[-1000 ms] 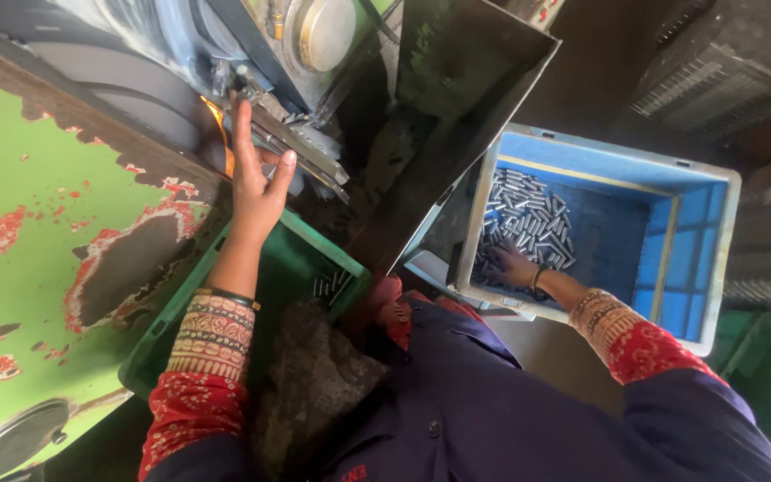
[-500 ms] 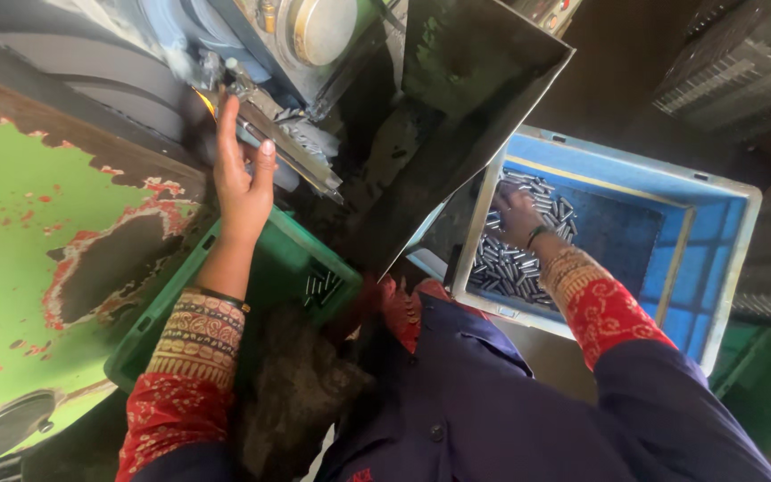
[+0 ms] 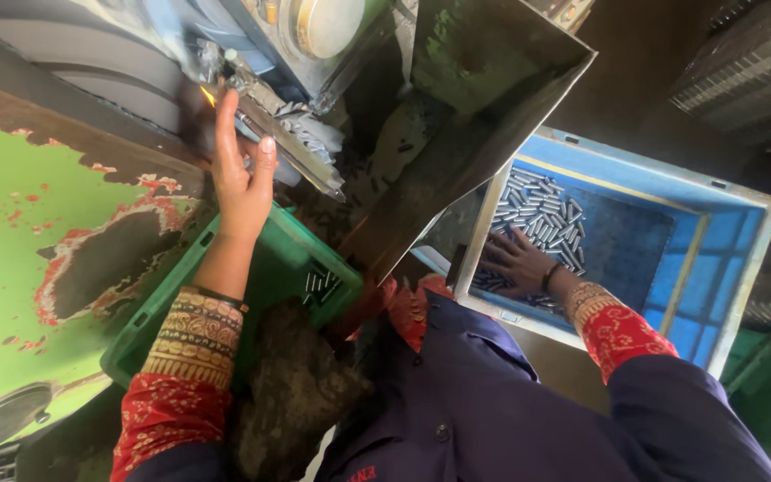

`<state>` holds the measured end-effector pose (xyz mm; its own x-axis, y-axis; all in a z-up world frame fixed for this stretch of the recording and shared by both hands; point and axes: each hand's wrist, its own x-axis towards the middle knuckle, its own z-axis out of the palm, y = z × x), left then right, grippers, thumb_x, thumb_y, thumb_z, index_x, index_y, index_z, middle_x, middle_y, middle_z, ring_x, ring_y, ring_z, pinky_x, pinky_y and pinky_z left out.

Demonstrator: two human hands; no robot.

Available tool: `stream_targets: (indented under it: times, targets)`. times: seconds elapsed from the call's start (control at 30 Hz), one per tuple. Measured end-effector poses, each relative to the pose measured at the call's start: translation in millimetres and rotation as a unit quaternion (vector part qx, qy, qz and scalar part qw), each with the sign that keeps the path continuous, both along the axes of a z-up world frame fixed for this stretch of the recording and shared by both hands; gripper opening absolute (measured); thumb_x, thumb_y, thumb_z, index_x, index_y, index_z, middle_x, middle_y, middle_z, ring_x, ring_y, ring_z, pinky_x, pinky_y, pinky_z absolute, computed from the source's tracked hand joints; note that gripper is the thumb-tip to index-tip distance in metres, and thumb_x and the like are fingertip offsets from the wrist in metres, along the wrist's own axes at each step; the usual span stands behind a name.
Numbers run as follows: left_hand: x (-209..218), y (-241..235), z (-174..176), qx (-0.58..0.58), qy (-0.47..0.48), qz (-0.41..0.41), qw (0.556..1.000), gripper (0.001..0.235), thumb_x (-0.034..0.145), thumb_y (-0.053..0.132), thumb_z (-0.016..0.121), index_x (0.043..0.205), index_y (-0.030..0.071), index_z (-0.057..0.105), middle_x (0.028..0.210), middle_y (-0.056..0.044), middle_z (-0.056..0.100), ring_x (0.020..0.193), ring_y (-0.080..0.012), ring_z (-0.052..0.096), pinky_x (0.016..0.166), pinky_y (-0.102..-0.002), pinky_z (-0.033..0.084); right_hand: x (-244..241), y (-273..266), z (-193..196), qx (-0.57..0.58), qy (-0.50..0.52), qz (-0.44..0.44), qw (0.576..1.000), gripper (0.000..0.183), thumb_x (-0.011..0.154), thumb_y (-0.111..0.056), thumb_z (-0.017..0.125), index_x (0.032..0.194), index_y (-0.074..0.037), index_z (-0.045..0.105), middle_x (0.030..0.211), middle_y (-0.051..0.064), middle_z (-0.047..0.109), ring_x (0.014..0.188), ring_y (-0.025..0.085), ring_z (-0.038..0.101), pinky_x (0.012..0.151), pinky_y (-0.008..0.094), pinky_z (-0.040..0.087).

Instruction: The person repeatedly inserts small metal pins into a green industrial press machine, activates the press, and collects the processed pins into a blue bin. The person handles the pins one at a time and maintains a steady rhythm throughout the clip.

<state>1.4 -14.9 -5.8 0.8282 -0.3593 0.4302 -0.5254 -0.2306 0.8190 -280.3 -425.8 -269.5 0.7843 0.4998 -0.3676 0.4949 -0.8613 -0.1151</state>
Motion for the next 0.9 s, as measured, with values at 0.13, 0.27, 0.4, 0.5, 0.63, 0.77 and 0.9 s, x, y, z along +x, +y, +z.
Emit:
stream_targets:
  times: [0.13,0.27,0.4,0.5,0.63,0.77,0.9]
  targets:
    - [-2.3,-2.2,6.3,0.004,0.048,0.020,0.999,0.061,0.110,0.013,0.062,0.161,0.005,0.030,0.125,-0.010,0.054,0.080,-0.0081,0.058,0.078,-0.024,0.052,13.2,2.2,-0.4,-0.014,-0.038,0.013,0.999,0.078,0.081,-0.067,0.063,0.144,-0.023,0.049,0.157,0.017,0.034,0.149,0.038,0.023,0.119,0.063,0.022]
    - [-3.6,0.9,-0.2,-0.013,0.010,-0.006,1.000,0.060,0.113,0.012,0.062,0.163,0.004,0.030,0.149,-0.011,0.053,0.080,-0.0087,0.057,0.080,-0.026,0.053,5.8,9.9,1.8,-0.025,-0.052,-0.052,0.997,0.077,0.071,-0.063,0.071,0.138,-0.026,0.057,0.149,0.016,0.041,0.136,0.039,0.037,0.107,0.059,0.035]
    - [0.0,3.4,-4.9,-0.008,0.040,0.003,0.999,0.063,0.112,0.014,0.064,0.164,0.004,0.031,0.104,-0.001,0.064,0.082,-0.0086,0.055,0.079,-0.024,0.051,9.6,11.0,5.7,0.005,-0.082,-0.078,0.994,0.073,0.069,-0.059,0.074,0.133,-0.026,0.060,0.145,0.014,0.047,0.128,0.037,0.047,0.100,0.055,0.045]
    - [-0.1,4.0,-5.8,0.012,0.000,0.015,1.000,0.063,0.111,0.012,0.066,0.163,0.004,0.033,0.113,-0.004,0.063,0.083,-0.0095,0.052,0.080,-0.025,0.049,14.8,12.2,5.9,-0.029,-0.066,-0.105,0.992,0.066,0.075,-0.058,0.073,0.131,-0.027,0.061,0.140,0.013,0.050,0.124,0.034,0.051,0.098,0.053,0.049]
    - [-0.3,2.1,-3.0,-0.004,0.013,0.013,1.000,0.063,0.109,0.013,0.066,0.162,0.003,0.034,0.116,-0.003,0.062,0.082,-0.0085,0.050,0.079,-0.024,0.049,23.2,9.6,7.2,-0.021,-0.058,-0.139,0.988,0.065,0.074,-0.054,0.073,0.132,-0.027,0.058,0.133,0.010,0.052,0.118,0.032,0.057,0.092,0.051,0.056]
    - [0.1,1.2,0.4,-0.013,0.015,0.011,1.000,0.062,0.107,0.012,0.066,0.161,0.003,0.036,0.131,-0.007,0.060,0.081,-0.0090,0.048,0.078,-0.024,0.048,34.9,8.1,7.6,-0.012,0.047,-0.245,0.968,0.055,0.091,-0.042,0.065,0.143,-0.033,0.051,0.137,0.004,0.050,0.096,0.027,0.070,0.077,0.046,0.064]
    - [0.5,1.4,1.8,-0.013,-0.015,0.005,1.000,0.060,0.108,0.011,0.066,0.160,0.003,0.037,0.154,-0.013,0.052,0.084,-0.0089,0.049,0.081,-0.024,0.049,36.8,7.3,12.0,0.040,-0.024,-0.237,0.970,0.051,0.086,-0.039,0.071,0.134,-0.031,0.055,0.127,0.007,0.055,0.091,0.028,0.072,0.070,0.045,0.063]
